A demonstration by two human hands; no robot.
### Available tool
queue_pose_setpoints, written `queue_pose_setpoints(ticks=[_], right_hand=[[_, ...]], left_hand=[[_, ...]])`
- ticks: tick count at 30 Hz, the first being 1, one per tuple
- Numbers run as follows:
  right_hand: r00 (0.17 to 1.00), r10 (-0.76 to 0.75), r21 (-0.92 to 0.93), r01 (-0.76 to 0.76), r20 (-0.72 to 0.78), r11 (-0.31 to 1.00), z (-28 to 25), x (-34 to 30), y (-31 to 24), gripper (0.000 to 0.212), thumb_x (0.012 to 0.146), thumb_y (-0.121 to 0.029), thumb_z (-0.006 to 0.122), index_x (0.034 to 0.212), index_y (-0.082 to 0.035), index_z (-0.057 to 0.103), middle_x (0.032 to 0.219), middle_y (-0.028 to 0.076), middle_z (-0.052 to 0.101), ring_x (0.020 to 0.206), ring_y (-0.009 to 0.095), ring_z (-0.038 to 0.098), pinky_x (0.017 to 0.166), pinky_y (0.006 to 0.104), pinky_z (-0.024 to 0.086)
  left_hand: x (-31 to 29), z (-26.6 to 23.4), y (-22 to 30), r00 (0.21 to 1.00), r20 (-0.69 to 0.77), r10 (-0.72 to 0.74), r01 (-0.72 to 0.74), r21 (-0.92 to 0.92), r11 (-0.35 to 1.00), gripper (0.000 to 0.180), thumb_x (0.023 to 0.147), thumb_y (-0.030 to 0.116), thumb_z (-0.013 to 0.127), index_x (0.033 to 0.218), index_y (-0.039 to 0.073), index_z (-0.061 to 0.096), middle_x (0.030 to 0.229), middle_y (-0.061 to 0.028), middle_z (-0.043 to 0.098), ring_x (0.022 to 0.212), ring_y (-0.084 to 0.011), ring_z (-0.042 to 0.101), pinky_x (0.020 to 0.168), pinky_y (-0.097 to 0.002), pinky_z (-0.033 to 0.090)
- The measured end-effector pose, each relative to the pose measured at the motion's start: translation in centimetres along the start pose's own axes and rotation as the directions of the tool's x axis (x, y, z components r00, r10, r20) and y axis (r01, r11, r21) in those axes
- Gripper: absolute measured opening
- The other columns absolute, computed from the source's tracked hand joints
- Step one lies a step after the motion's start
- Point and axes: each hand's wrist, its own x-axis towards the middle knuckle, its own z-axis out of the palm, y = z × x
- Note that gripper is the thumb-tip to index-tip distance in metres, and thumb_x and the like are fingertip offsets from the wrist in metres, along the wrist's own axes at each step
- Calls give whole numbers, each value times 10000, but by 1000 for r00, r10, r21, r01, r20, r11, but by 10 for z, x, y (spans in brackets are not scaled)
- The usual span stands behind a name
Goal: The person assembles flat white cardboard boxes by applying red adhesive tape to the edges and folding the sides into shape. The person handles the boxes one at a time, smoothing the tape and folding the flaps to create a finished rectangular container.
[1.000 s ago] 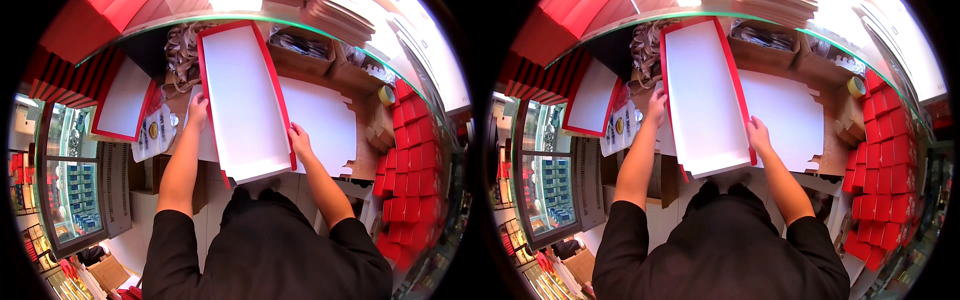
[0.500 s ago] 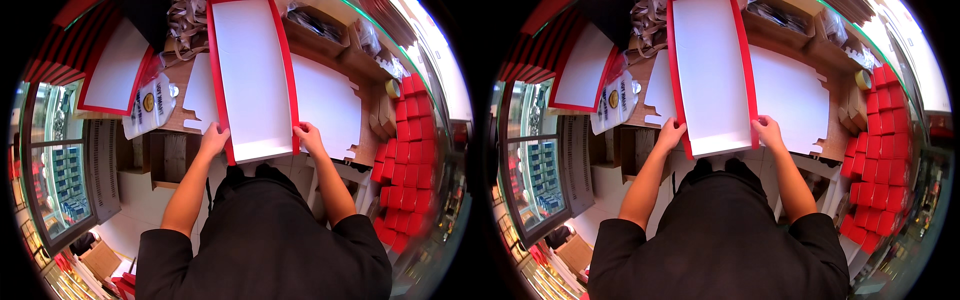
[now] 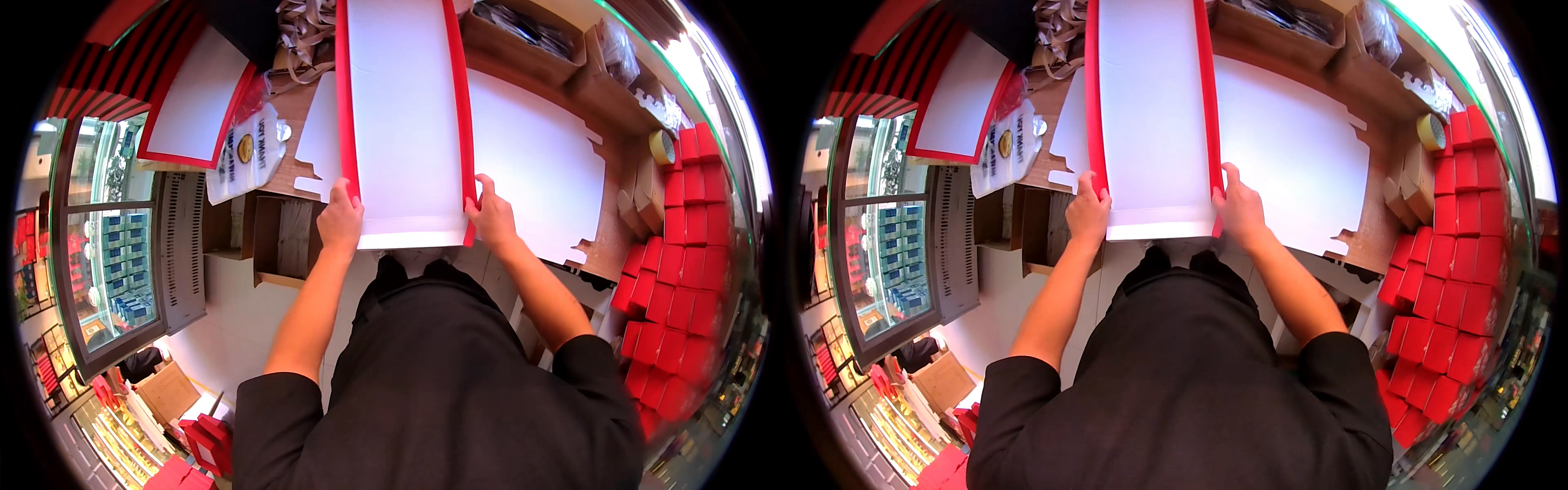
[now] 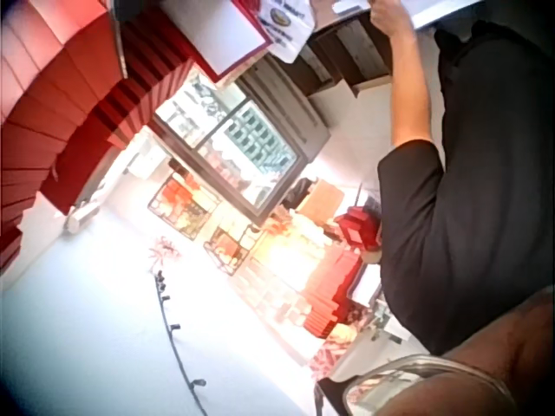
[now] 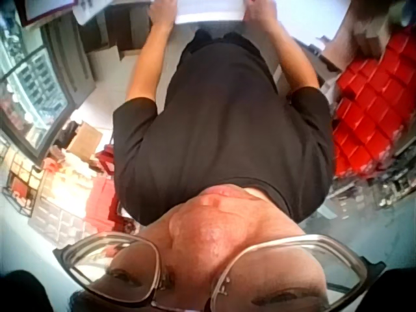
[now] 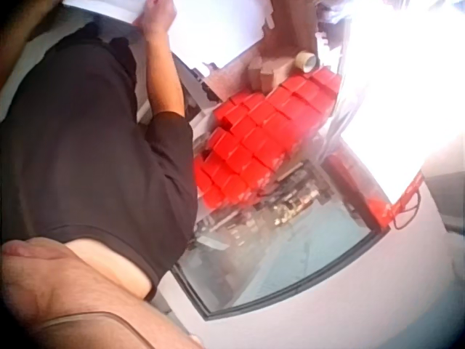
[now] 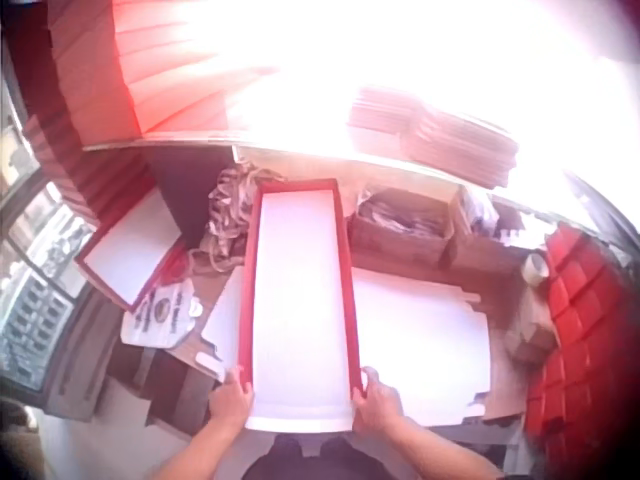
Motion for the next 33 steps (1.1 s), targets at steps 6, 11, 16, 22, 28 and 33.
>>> queue_pose_setpoints(ticks=[6,11,16,22,28,33], right_hand=[[953,-303,47,302,23,952,-5,7,16,224,875,-123,596,1074,-86,502,665,117,594,591,356,585,535,423,479],[900,-296,-7,315,321,949,-33,8,9,164,860,-102,587,1023,-95,564,844,122,608,741,320,614,668,417,507],[796,-349,-111,456,494,883,-58,8,17,416,790,-80,650,1181,-170,541,894,82,567,826,279,588,709,382,496],[698,-600,-102,681,392,725,-49,11,24,322,768,-99,655,1077,-128,570,855,65,544,793,260,581,706,381,497],[684,-593,-122,692,425,711,-43,7,38,231,785,-103,624,1014,-114,597,839,74,559,759,269,594,691,382,501],[734,-492,-59,582,468,811,-42,14,36,202,805,-83,612,1006,-86,627,869,109,618,802,290,625,721,379,520]], left_hand=[[8,-11,-12,955,158,250,-263,69,962,123,867,166,556,976,110,548,869,-115,637,702,-345,637,601,-450,518],[9,-49,-9,856,488,173,-164,-60,985,369,832,108,504,1201,88,505,988,-198,653,863,-399,625,772,-489,488],[3,-62,-30,746,580,327,-303,-142,942,500,783,17,529,1270,96,450,1034,-186,611,910,-379,596,791,-475,467],[2,-44,-46,723,442,532,-568,-58,821,497,746,77,692,1188,94,466,850,-120,552,793,-316,584,676,-436,455],[6,-38,-52,674,399,622,-683,15,731,412,738,78,688,1107,108,509,785,-96,522,728,-281,572,616,-403,441],[6,-34,-64,639,347,686,-717,-55,695,257,763,49,645,1005,97,572,729,-78,513,671,-280,560,585,-403,441]])
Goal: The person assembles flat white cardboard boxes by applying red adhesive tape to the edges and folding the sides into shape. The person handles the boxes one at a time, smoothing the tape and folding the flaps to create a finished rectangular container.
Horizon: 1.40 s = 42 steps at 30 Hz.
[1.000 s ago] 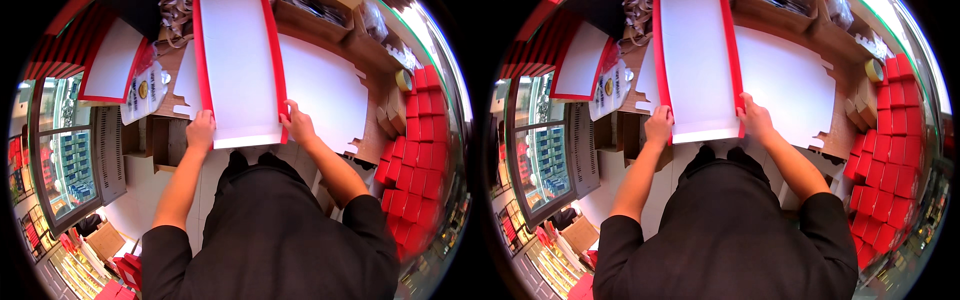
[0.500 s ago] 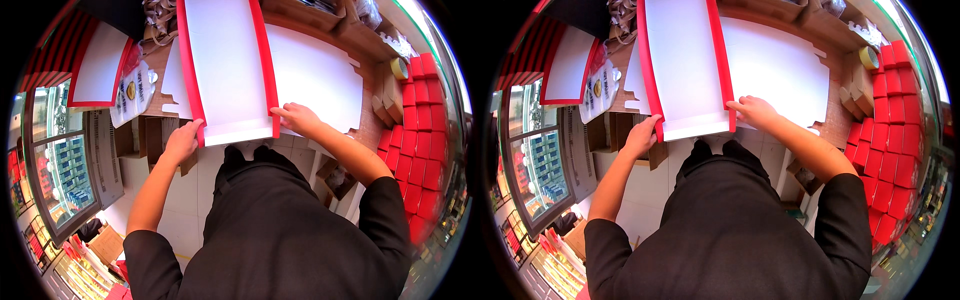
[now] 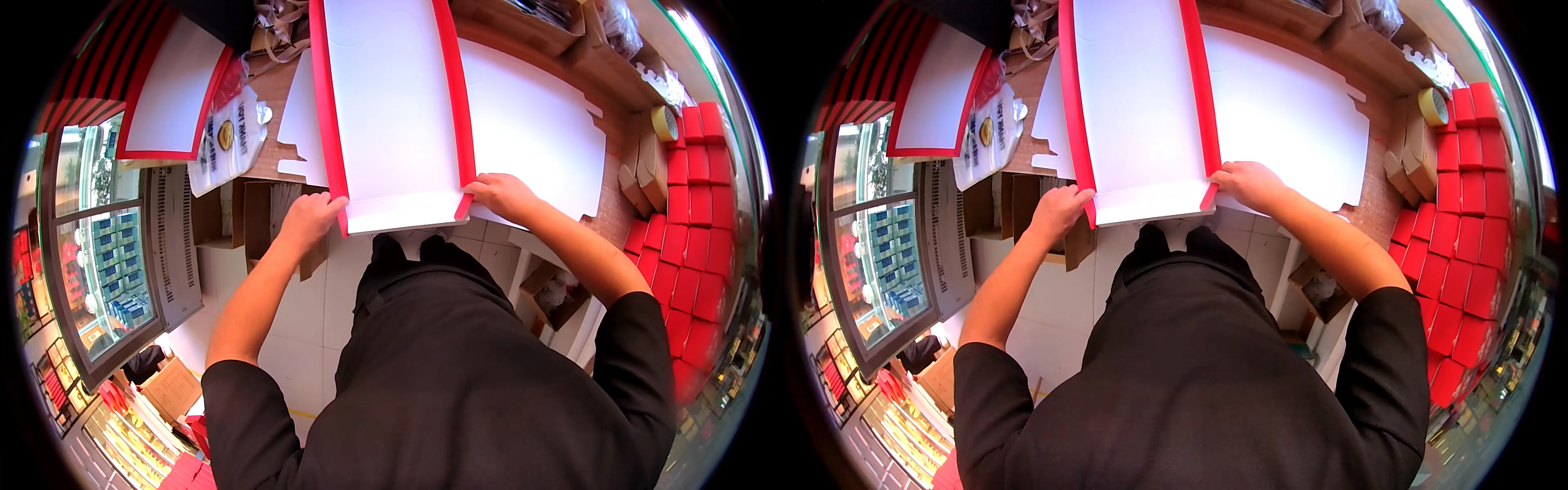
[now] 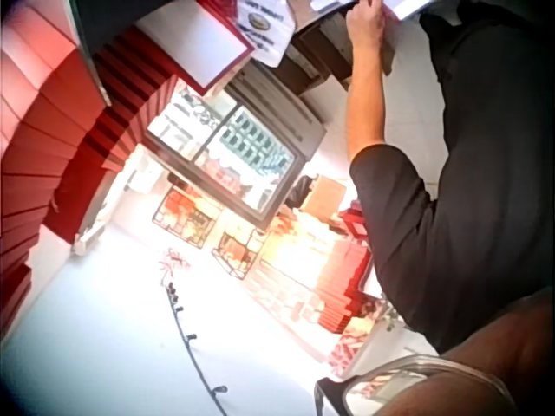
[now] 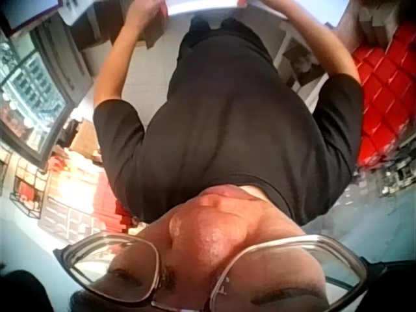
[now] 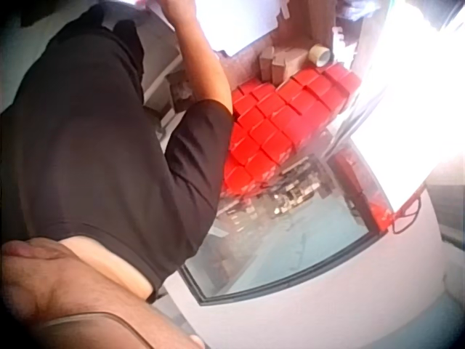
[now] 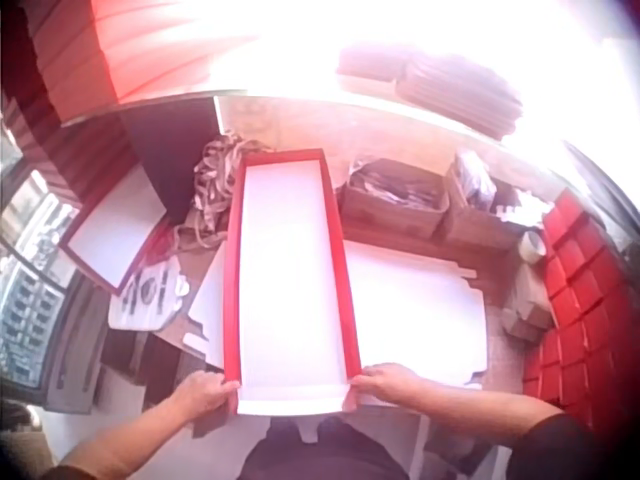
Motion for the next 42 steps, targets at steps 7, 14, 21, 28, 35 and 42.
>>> queue_pose_setpoints(ticks=[7,14,21,28,35,42], right_hand=[[891,440,776,-199,-111,598,-23,-10,-15,169,906,-5,549,1041,-15,650,925,86,665,877,188,647,816,302,517],[749,554,912,162,-363,377,-47,-14,-50,168,949,-11,496,1041,26,631,887,58,642,742,91,562,687,243,477],[631,619,747,-92,-468,658,7,7,-75,157,993,-89,438,1057,-29,568,834,104,626,728,186,607,680,302,493],[901,330,423,-193,-280,886,10,13,-37,140,935,-111,537,1062,-54,550,826,186,644,736,387,623,641,430,499],[961,249,320,-199,-121,926,-7,8,-27,184,864,-75,566,1044,-54,534,809,185,649,730,369,634,638,439,504],[976,215,-124,-210,28,970,-17,18,-34,128,740,-56,577,866,-64,597,829,140,616,816,300,615,743,432,488]], left_hand=[[0,-53,18,919,-178,-352,103,-753,650,200,864,-28,562,1033,38,646,939,-110,667,838,-201,643,758,-280,500],[2,-98,54,667,-297,-683,-162,-953,256,271,991,250,520,1040,-1,610,911,-51,653,801,-104,600,744,-255,474],[7,-48,63,603,-350,-717,380,-664,644,203,967,174,517,997,-10,598,817,-161,660,724,-265,646,652,-356,493],[10,-35,39,889,-155,-431,328,-440,836,157,916,82,540,1037,13,612,891,-211,653,825,-397,631,710,-438,504],[17,-34,33,911,32,-412,361,-544,757,212,861,-19,540,1071,-13,571,953,-199,641,871,-377,624,751,-384,500],[27,-23,46,970,-91,-224,215,-106,971,199,726,-20,572,920,20,589,848,-151,597,806,-333,615,696,-422,502]])
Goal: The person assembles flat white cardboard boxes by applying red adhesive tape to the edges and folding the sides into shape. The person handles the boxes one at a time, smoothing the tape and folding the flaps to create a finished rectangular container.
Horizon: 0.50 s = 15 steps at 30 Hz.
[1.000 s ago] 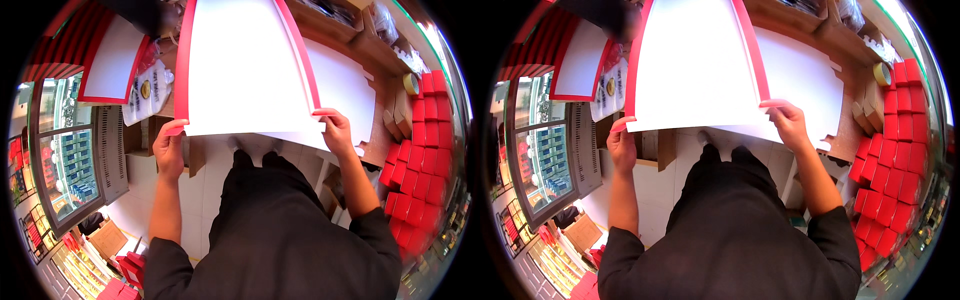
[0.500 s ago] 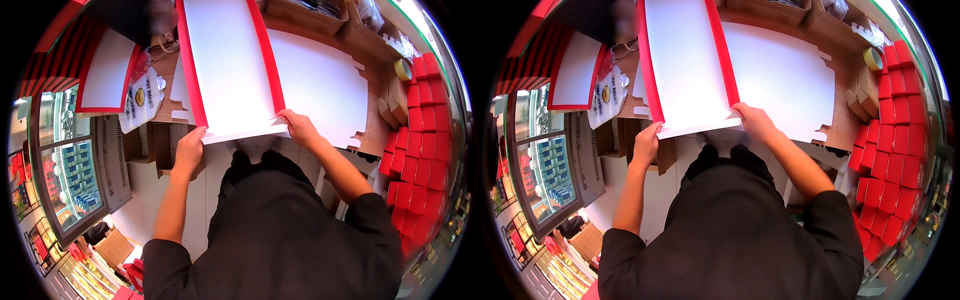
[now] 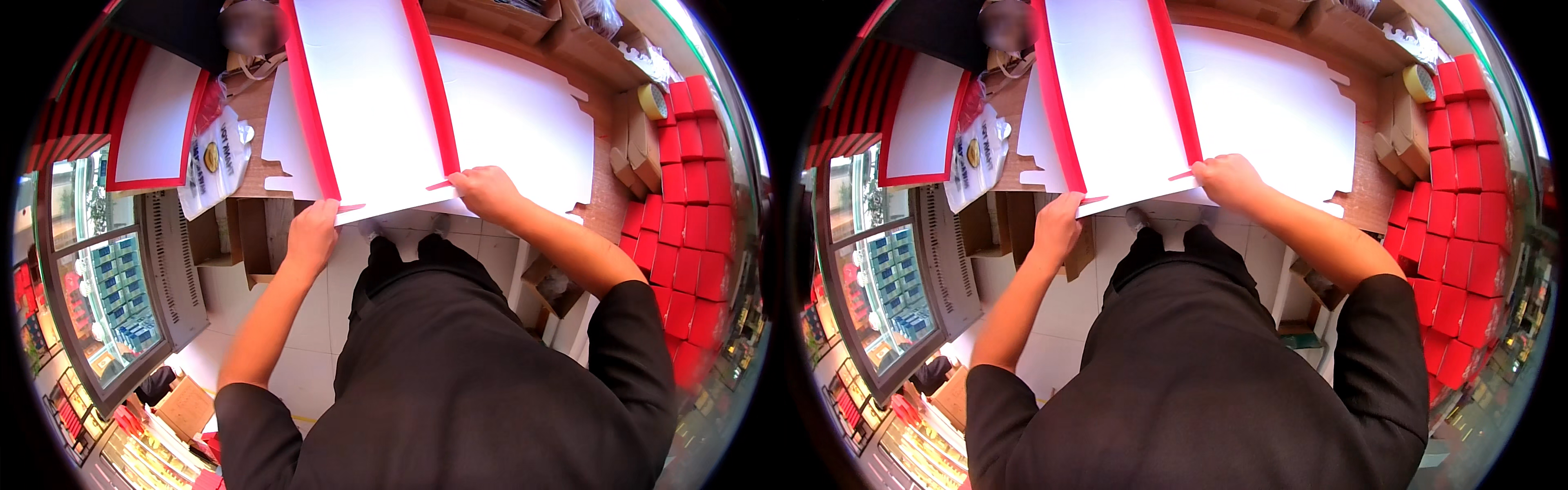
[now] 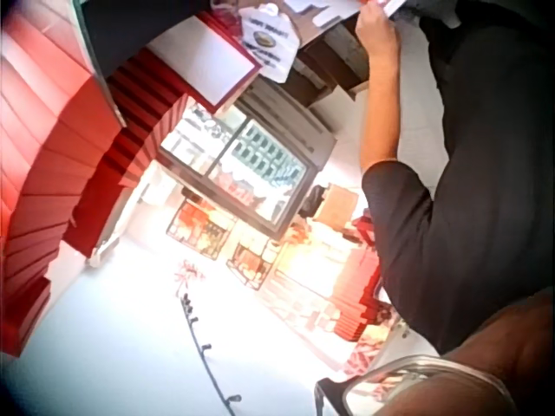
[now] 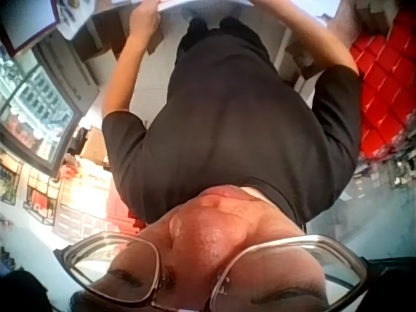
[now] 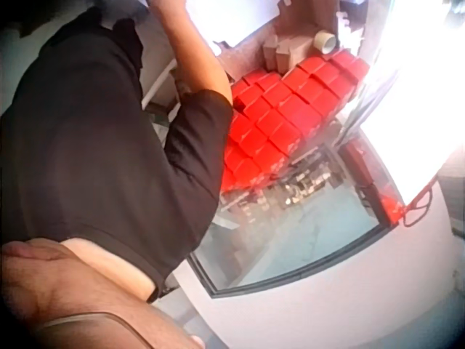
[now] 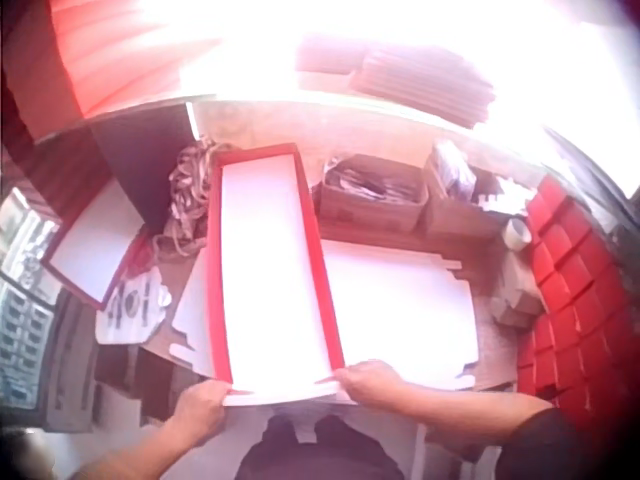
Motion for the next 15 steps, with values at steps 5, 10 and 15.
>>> queue_pose_setpoints(ticks=[5,10,15], right_hand=[[951,-308,-320,295,9,901,-27,18,-17,101,725,-47,571,779,-95,641,897,68,588,922,254,541,944,422,398],[896,-440,-268,440,67,857,-13,29,3,75,773,-94,583,812,-98,647,854,70,595,915,225,547,898,350,413],[889,-458,-179,450,-2,875,-11,27,-1,72,841,-143,565,853,-96,619,778,43,603,863,208,566,877,319,424]], left_hand=[[23,-8,2,976,83,201,-218,349,912,74,687,54,599,761,45,596,752,-96,551,761,-282,550,699,-372,446],[31,-2,-8,935,105,338,-354,288,890,77,663,35,591,724,49,547,728,-89,539,756,-268,538,734,-368,433],[31,-2,-13,925,148,351,-374,176,911,93,658,8,583,717,56,529,692,-84,530,751,-254,530,714,-363,432]])
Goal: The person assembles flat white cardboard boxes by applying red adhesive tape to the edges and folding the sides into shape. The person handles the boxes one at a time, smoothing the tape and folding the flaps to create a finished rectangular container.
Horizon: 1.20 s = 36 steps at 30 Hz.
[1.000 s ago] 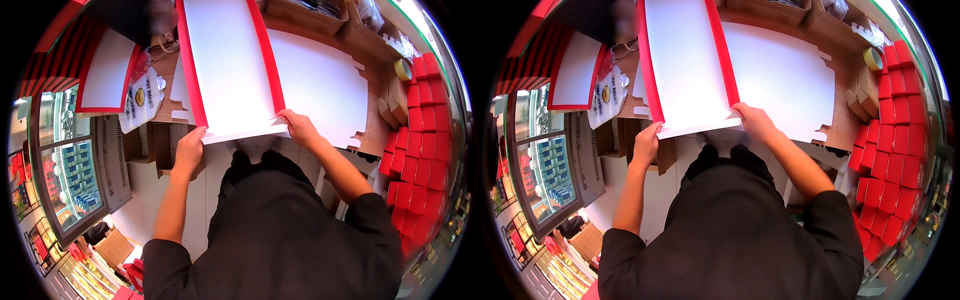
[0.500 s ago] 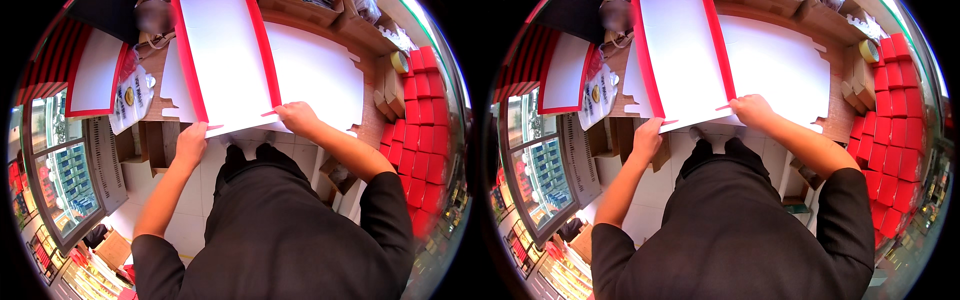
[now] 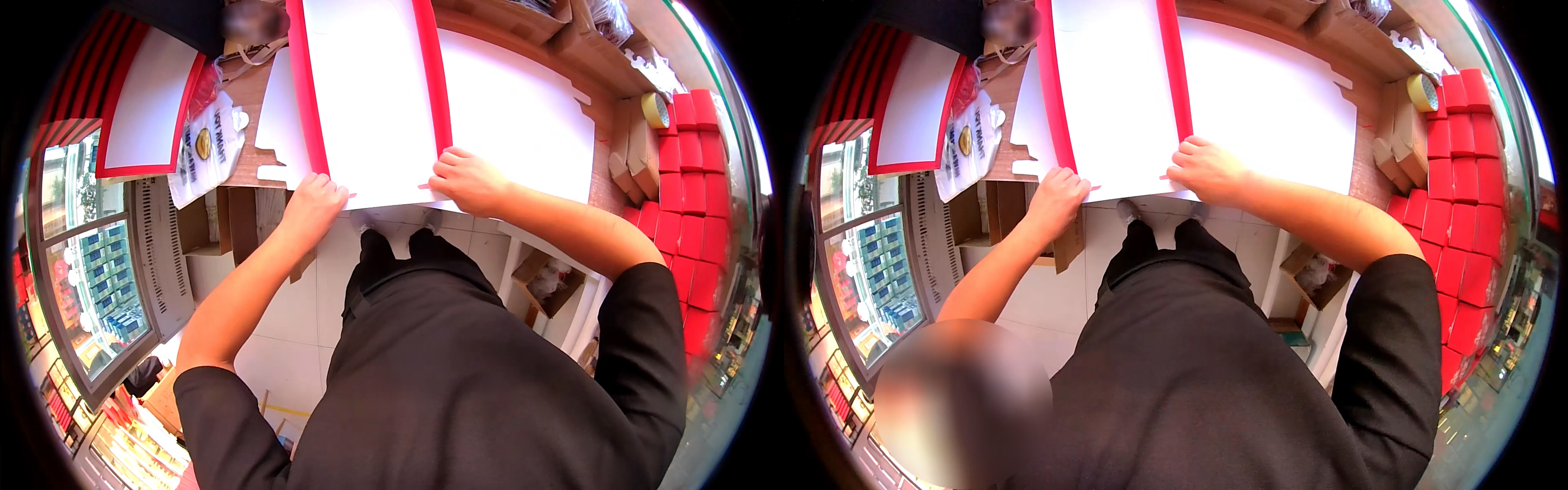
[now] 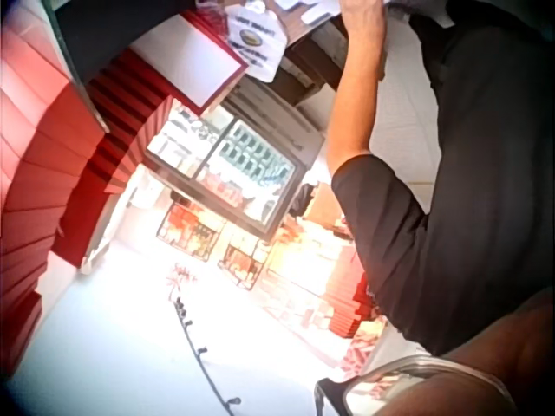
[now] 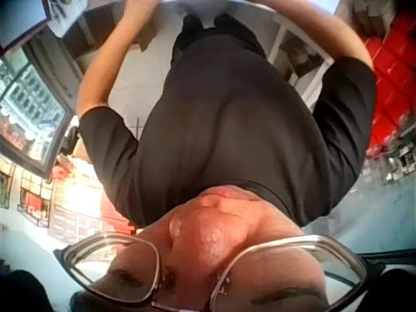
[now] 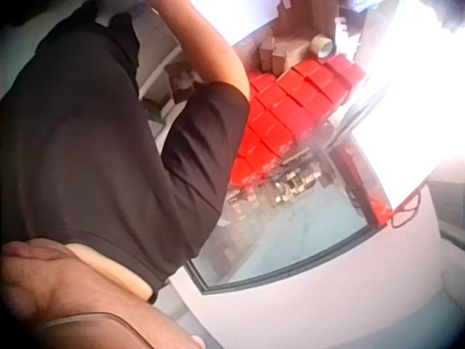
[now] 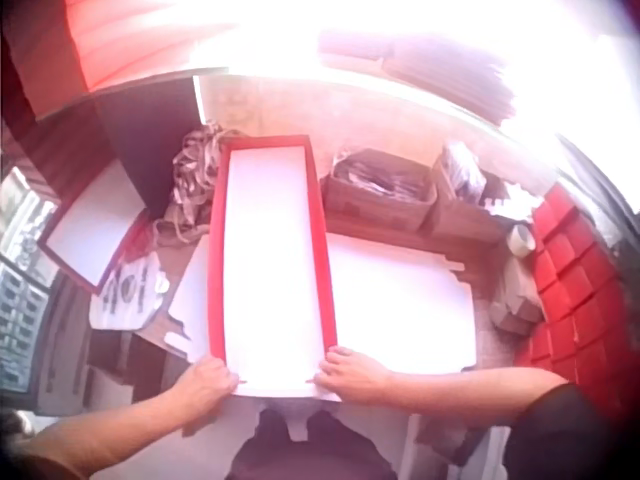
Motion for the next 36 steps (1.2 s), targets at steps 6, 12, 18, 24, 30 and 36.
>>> queue_pose_setpoints(ticks=[6,12,18,24,30,36], right_hand=[[998,22,-184,-10,64,983,11,0,-6,76,830,-155,572,844,-90,608,788,32,606,827,213,568,866,323,435],[997,57,-118,-51,49,992,9,6,-13,54,790,-132,594,820,-89,606,793,52,617,839,203,597,805,313,475],[954,116,-156,-74,278,985,2,17,-12,95,782,-112,610,868,-77,595,761,81,651,774,227,662,660,342,525],[877,116,35,-150,467,988,-17,26,3,200,807,-68,574,1007,-56,578,754,132,651,765,294,659,725,386,515],[832,163,182,-299,530,937,-17,40,23,291,848,-65,515,1135,-82,561,850,169,637,912,305,604,847,417,456],[988,157,51,-155,-17,987,18,24,31,196,848,-141,566,1033,-79,585,804,102,606,890,271,575,866,364,433]], left_hand=[[9,-1,10,999,22,-36,35,61,998,68,739,80,608,677,78,581,669,-76,555,732,-233,541,703,-346,422],[12,5,14,998,62,-28,20,126,992,170,815,151,615,659,94,581,671,-61,567,712,-220,555,689,-338,421],[15,5,14,990,135,-32,18,102,995,63,792,95,616,754,80,567,642,-53,562,664,-224,599,643,-344,443],[32,-21,11,910,404,-96,117,-28,993,127,757,23,576,872,22,520,743,-155,626,756,-317,643,684,-458,489],[47,-22,-17,863,497,-95,227,-213,950,140,829,20,490,960,-19,457,815,-248,621,818,-431,613,718,-501,472],[44,11,-6,992,-117,-46,66,173,983,160,739,68,566,888,55,507,761,-86,532,756,-267,566,691,-343,413]])
